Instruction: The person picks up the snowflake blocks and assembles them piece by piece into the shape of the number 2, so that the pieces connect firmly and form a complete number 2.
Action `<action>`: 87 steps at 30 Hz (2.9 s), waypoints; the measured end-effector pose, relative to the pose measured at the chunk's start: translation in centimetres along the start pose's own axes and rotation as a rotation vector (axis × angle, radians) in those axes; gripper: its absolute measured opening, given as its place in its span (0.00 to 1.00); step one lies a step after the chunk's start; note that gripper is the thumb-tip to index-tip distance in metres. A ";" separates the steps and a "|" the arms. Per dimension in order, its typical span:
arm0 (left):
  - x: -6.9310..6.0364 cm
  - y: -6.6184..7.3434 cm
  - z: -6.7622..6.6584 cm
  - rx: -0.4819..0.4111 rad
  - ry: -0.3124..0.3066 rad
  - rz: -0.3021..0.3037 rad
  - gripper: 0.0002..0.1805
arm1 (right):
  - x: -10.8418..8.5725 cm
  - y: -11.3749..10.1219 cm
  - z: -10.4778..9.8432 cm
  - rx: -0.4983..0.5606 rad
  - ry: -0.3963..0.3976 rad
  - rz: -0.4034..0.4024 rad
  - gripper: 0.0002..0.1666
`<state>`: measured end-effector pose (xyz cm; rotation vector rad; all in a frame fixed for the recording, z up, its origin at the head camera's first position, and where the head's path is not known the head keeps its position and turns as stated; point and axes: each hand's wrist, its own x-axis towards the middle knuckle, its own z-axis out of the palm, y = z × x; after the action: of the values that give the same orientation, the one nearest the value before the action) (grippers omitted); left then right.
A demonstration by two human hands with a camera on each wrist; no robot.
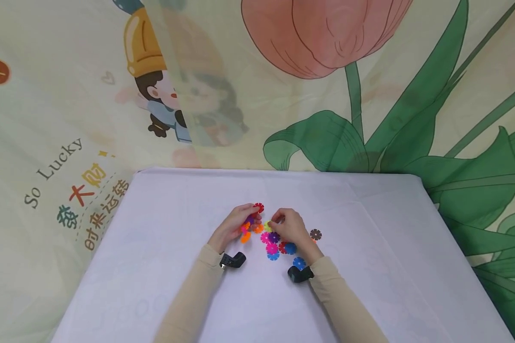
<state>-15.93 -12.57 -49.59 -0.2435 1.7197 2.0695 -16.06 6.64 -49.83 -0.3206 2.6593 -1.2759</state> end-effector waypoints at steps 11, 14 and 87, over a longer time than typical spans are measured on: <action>0.2 0.1 0.2 0.023 -0.021 0.004 0.23 | 0.8 0.0 -1.2 0.636 0.106 0.223 0.12; 0.2 0.1 0.2 0.031 -0.022 0.004 0.23 | 0.8 -0.2 -1.1 0.662 0.105 0.238 0.13; -0.2 0.3 0.7 0.109 -0.078 0.065 0.21 | 0.7 0.7 -0.3 0.765 0.141 0.139 0.14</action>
<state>-15.78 -11.94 -49.08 -0.0738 1.8085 1.9948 -16.87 7.05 -50.23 0.0685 2.0171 -2.1718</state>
